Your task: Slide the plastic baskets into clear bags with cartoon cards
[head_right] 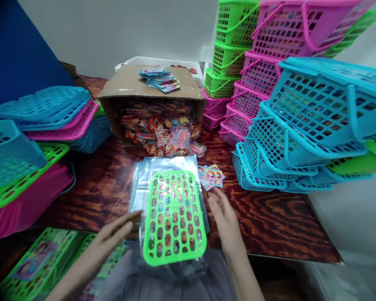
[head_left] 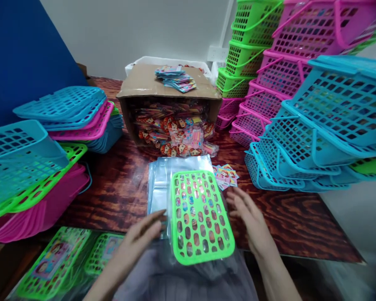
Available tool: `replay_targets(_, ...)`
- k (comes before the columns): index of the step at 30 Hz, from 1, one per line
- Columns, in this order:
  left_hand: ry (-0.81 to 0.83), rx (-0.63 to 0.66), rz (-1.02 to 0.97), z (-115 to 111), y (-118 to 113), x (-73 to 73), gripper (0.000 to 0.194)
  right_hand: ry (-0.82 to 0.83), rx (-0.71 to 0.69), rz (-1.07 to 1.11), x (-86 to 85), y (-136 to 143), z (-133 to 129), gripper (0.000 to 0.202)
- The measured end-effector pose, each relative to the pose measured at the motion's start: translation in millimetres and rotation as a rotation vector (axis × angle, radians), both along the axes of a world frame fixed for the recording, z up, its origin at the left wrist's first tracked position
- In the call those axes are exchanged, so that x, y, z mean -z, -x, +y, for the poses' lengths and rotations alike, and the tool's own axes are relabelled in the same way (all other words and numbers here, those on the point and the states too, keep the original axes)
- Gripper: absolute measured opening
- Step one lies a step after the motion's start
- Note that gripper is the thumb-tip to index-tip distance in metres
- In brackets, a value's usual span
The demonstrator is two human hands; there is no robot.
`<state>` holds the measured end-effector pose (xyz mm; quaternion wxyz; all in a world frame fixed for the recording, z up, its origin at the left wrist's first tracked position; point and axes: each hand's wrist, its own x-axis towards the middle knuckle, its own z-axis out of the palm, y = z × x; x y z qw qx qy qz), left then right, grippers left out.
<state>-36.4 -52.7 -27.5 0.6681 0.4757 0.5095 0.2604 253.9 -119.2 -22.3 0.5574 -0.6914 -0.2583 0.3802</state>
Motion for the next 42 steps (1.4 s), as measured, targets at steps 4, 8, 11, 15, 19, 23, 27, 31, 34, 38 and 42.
replay_targets(4, -0.188, -0.210, 0.031, 63, -24, -6.0, 0.053, 0.011, -0.039, -0.222, 7.7, -26, 73, 0.040)
replay_targets(8, -0.225, -0.185, 0.011, 115, -68, 4.2, 0.041, 0.119, -0.093, -0.261, 29.0, -35, 132, 0.025)
replay_targets(11, -0.232, -0.181, 0.023, 130, -78, 10.4, 0.032, 0.136, -0.043, -0.304, 40.3, -40, 128, 0.024)
replay_targets(15, -0.336, -0.271, 0.060, 101, -44, 4.6, 0.023, 0.055, 0.052, -0.403, 33.1, -42, 53, 0.022)
replay_targets(19, -0.495, -0.174, 0.169, 8, 3, 9.8, 0.011, 0.038, 0.064, -0.531, 32.3, -15, -54, 0.022)
replay_targets(23, -0.705, -0.012, 0.312, -79, 8, 38.2, 0.053, 0.096, -0.061, -0.563, 50.4, 31, -109, 0.048)
replay_targets(27, -1.048, -0.160, 0.431, -89, -19, 57.7, 0.051, 0.086, -0.070, -0.531, 54.4, 52, -100, 0.062)
replay_targets(31, -1.160, -0.209, 0.434, -71, -28, 54.0, 0.025, 0.087, 0.024, -0.559, 49.2, 50, -90, 0.037)
replay_targets(34, -1.123, -0.179, 0.477, -74, -27, 49.0, 0.028, 0.105, 0.058, -0.588, 50.7, 49, -95, 0.028)
replay_targets(38, -1.012, -0.210, 0.538, -80, -31, 48.1, 0.027, 0.112, 0.099, -0.604, 57.2, 54, -99, 0.032)
replay_targets(42, -0.986, -0.168, 0.613, -82, -20, 52.8, 0.025, 0.100, 0.072, -0.598, 63.7, 54, -100, 0.029)
